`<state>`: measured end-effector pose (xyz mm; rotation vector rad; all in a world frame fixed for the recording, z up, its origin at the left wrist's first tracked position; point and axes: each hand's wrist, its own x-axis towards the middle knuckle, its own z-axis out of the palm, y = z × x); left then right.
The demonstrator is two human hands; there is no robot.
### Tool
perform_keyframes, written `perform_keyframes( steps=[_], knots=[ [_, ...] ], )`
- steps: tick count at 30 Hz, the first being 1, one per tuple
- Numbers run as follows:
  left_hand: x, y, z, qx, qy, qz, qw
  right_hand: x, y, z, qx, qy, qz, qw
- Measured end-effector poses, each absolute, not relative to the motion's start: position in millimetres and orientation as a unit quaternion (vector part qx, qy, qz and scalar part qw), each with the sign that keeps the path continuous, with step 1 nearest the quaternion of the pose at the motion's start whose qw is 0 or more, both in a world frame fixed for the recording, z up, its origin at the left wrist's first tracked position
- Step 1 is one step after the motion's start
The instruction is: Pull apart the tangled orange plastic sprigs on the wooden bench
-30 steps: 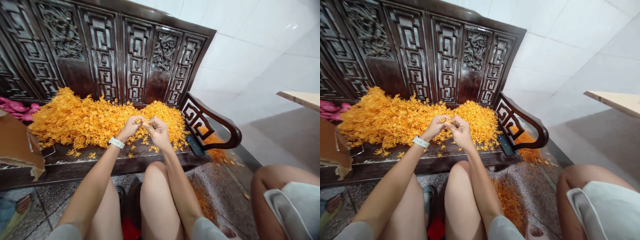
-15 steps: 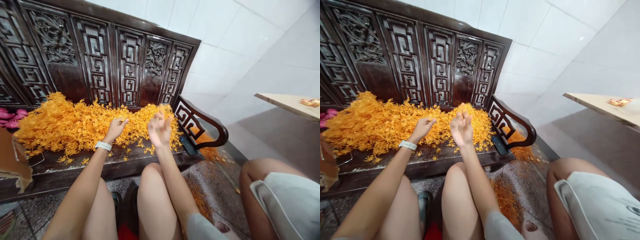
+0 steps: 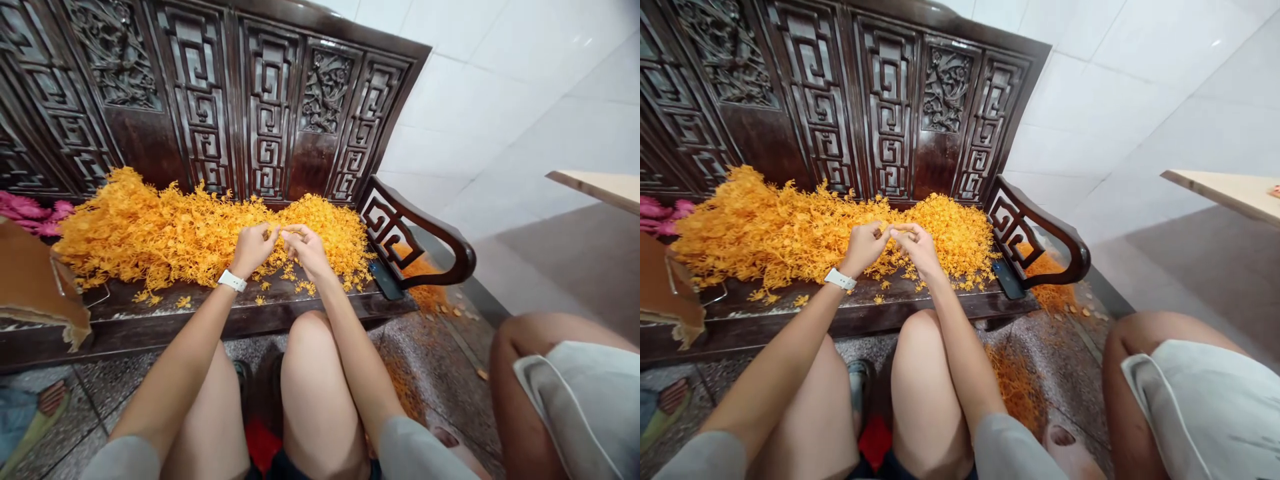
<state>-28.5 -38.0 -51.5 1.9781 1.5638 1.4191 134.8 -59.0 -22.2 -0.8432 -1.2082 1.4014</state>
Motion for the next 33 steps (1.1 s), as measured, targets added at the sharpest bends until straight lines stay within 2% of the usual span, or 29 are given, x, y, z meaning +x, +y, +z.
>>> perform_keyframes(
  steps=[4, 8, 11, 13, 16, 17, 18, 19, 23, 25, 27, 29, 33],
  knots=[
    [-23.8, -46.1, -50.2, 0.747, 0.530, 0.399, 0.043, 131.9, -57.6, -25.8, -0.340, -0.601, 0.504, 0.518],
    [-22.4, -48.8, -51.1, 0.772, 0.523, 0.360, 0.015, 136.6, -53.3, -29.6, -0.338, -0.635, 0.438, 0.539],
    [-26.2, -45.4, -51.4, 0.789, 0.522, 0.325, 0.011, 140.5, -66.8, -19.9, -0.280, -0.671, 0.452, 0.517],
    [-32.7, -39.0, -54.1, 0.785, 0.544, 0.296, 0.021, 141.2, -85.2, -7.6, -0.160, -0.730, 0.531, 0.400],
    [-46.7, -27.0, -60.2, 0.760, 0.571, 0.304, 0.056, 140.3, -109.1, 6.4, 0.031, -0.782, 0.614, 0.101],
    [-51.2, -24.1, -61.7, 0.749, 0.569, 0.333, 0.069, 140.5, -111.8, 7.8, 0.055, -0.776, 0.627, 0.045],
    [-55.1, -22.3, -62.4, 0.735, 0.562, 0.370, 0.081, 141.4, -111.2, 7.5, 0.054, -0.756, 0.650, 0.055],
    [-58.0, -21.6, -62.4, 0.719, 0.554, 0.411, 0.090, 143.3, -107.3, 5.9, 0.034, -0.724, 0.678, 0.120],
    [-59.1, -26.2, -59.2, 0.682, 0.522, 0.499, 0.116, 156.8, -73.4, -4.0, -0.062, -0.518, 0.692, 0.499],
    [-54.7, -28.7, -58.6, 0.686, 0.512, 0.500, 0.130, 161.0, -57.9, -8.5, -0.093, -0.381, 0.700, 0.597],
    [-48.3, -30.0, -57.8, 0.683, 0.503, 0.510, 0.145, 160.4, -48.8, -12.9, -0.139, -0.240, 0.737, 0.617],
    [-40.2, -31.9, -54.0, 0.651, 0.482, 0.556, 0.186, 156.3, -45.4, -17.1, -0.179, -0.183, 0.770, 0.584],
    [-24.3, -41.9, -33.1, 0.428, 0.379, 0.732, 0.371, 147.9, -47.3, -21.2, -0.215, -0.272, 0.769, 0.537]
  ],
)
